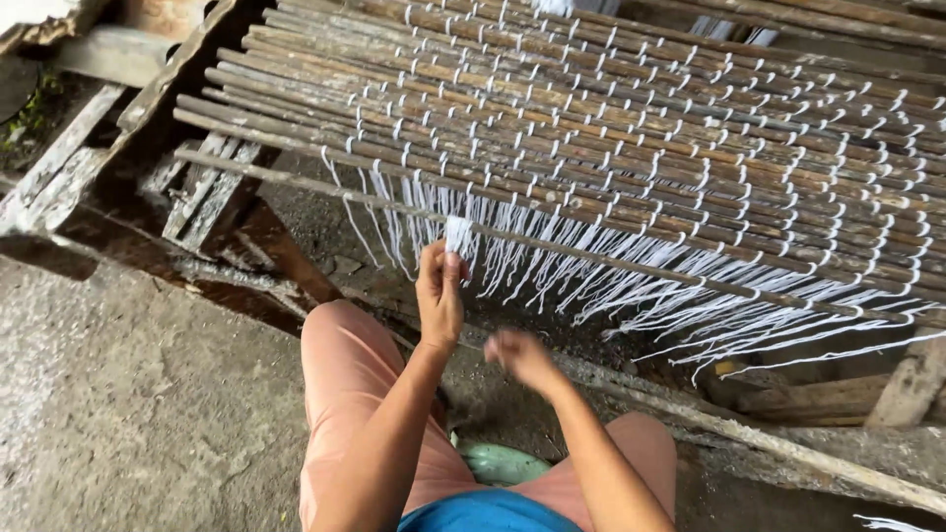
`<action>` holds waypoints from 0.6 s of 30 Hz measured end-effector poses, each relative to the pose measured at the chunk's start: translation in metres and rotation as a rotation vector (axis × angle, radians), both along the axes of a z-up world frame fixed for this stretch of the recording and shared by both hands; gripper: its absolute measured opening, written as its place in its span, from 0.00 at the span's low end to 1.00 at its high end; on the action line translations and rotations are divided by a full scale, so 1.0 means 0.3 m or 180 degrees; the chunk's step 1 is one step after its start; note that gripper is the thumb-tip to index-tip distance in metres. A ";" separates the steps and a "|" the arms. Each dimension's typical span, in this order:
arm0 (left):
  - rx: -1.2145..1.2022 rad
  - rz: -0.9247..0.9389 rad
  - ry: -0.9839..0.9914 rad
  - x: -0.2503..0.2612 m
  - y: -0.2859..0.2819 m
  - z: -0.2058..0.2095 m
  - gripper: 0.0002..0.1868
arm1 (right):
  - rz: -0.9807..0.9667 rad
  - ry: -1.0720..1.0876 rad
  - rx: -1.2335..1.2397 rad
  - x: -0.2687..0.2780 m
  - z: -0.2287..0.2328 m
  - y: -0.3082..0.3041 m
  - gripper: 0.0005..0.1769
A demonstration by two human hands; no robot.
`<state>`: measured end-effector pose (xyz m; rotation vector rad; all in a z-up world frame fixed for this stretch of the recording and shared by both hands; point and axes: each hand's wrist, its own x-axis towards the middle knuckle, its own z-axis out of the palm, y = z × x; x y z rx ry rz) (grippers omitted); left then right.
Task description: Manually looping and securing white candle wicks onto a series of parallel wooden sticks within a frame.
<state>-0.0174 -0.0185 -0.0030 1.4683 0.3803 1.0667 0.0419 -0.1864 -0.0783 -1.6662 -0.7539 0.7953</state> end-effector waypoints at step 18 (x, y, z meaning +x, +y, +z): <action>-0.0142 -0.0021 -0.0184 -0.010 -0.046 0.087 0.09 | -0.0974 0.0394 0.1528 -0.033 0.501 0.326 0.11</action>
